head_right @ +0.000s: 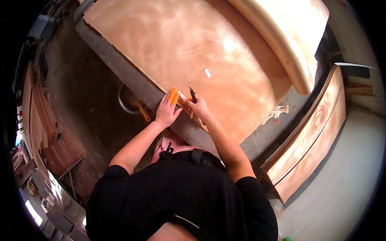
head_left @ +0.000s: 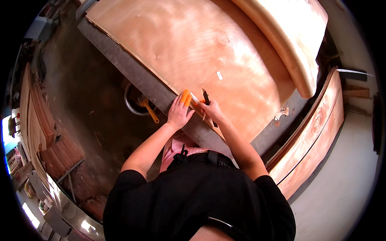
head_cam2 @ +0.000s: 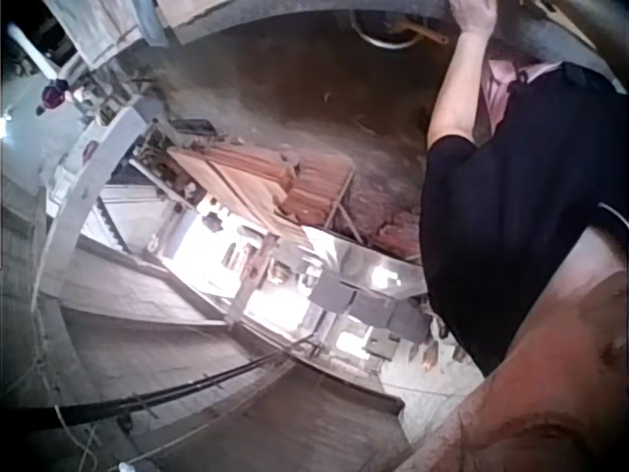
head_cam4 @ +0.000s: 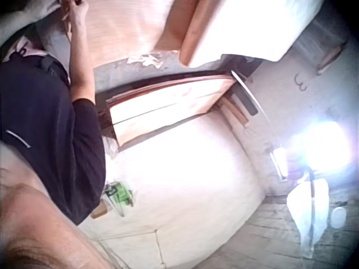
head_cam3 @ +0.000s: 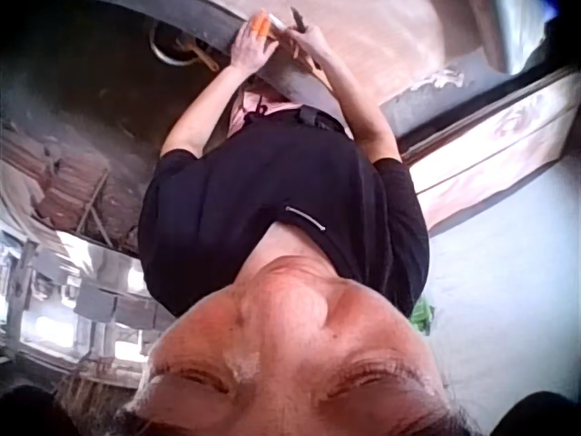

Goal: The person uses a utility knife and a small orange guide to cut thin sheets of wood veneer on a workbench. They repeatedly lift the veneer, align the guide, and slice along the edge to trim the material.

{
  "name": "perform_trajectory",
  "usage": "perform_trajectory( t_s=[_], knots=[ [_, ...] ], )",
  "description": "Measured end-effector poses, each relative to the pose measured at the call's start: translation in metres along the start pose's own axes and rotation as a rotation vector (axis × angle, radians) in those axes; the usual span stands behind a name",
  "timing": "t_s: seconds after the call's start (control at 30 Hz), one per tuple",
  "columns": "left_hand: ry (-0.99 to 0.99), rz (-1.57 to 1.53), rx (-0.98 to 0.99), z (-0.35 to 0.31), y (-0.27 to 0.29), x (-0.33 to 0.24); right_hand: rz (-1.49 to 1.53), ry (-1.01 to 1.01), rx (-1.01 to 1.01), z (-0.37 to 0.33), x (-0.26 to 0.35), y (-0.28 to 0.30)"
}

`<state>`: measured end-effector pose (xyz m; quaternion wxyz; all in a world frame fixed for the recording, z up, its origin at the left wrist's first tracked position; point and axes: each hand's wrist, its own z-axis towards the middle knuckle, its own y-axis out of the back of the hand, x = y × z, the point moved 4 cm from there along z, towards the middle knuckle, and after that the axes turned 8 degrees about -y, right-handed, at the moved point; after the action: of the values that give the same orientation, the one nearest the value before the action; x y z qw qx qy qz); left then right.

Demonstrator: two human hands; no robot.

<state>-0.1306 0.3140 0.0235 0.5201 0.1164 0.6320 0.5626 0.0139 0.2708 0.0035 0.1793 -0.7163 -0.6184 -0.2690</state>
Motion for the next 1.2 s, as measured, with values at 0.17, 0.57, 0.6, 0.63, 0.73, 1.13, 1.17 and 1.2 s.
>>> perform_trajectory(
  t_s=[0.17, 0.57, 0.6, 0.63, 0.73, 1.13, 1.17, 1.2],
  knots=[
    [-0.013, 0.153, 0.203, 0.003, -0.001, -0.012, -0.108, -0.040, -0.005, 0.002, -0.003, 0.000],
    [-0.003, 0.327, 0.320, 0.007, -0.002, -0.015, -0.767, 0.080, 0.075, -0.001, 0.056, 0.058],
    [0.003, 0.316, 0.312, 0.008, -0.001, -0.015, -0.665, 0.103, 0.101, -0.003, 0.056, 0.055],
    [0.010, 0.243, 0.283, 0.007, 0.000, -0.013, -0.563, 0.125, 0.129, -0.003, 0.057, 0.050],
    [0.039, 0.045, 0.130, 0.005, 0.007, 0.000, -0.392, 0.190, 0.196, 0.002, 0.068, 0.023],
    [0.152, 0.240, -0.079, 0.017, 0.060, 0.083, -0.205, 0.059, 0.146, 0.085, 0.098, -0.080],
    [0.144, 0.249, -0.014, 0.020, 0.057, 0.085, -0.224, 0.027, 0.128, 0.085, 0.099, -0.080],
    [0.136, 0.258, 0.051, 0.022, 0.053, 0.087, -0.242, -0.005, 0.109, 0.085, 0.101, -0.079]
  ],
)
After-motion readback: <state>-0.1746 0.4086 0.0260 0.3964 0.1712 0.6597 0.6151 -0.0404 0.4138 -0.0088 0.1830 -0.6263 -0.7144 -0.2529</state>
